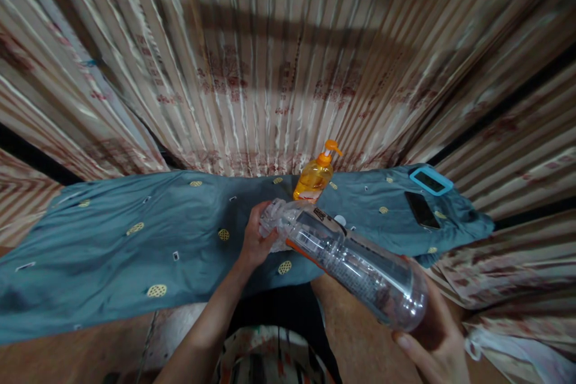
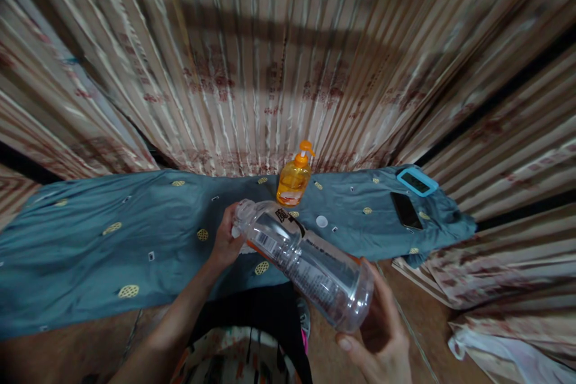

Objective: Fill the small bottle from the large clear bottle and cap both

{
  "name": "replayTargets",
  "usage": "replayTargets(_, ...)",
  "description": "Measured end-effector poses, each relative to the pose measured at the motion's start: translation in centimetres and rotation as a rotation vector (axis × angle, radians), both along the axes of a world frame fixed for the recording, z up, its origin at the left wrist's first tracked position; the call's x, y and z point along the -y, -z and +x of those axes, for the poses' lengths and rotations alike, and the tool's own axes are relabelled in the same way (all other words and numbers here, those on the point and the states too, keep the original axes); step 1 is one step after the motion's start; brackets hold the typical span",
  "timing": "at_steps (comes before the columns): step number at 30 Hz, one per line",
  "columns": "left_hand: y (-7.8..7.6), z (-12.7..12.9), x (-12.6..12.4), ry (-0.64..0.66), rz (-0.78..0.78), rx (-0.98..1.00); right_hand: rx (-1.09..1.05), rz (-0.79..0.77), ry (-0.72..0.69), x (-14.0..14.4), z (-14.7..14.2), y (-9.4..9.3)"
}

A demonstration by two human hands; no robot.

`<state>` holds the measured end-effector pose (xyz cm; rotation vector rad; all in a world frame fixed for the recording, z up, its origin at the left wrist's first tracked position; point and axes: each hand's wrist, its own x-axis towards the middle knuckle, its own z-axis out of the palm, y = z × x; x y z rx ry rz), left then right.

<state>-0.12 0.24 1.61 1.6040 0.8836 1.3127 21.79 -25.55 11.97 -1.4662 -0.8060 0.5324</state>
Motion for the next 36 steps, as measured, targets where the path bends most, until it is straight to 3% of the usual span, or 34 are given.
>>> replayTargets(7, 0.4, 0.0, -0.1, -0.013, -0.009, -0.013, 0.026, 0.004, -0.017, -0.2, -0.3, -0.4)
replayTargets(36, -0.3, 0.3, 0.3, -0.031, -0.044, -0.017, 0.090, -0.037, -0.042, 0.4, 1.2, 0.4)
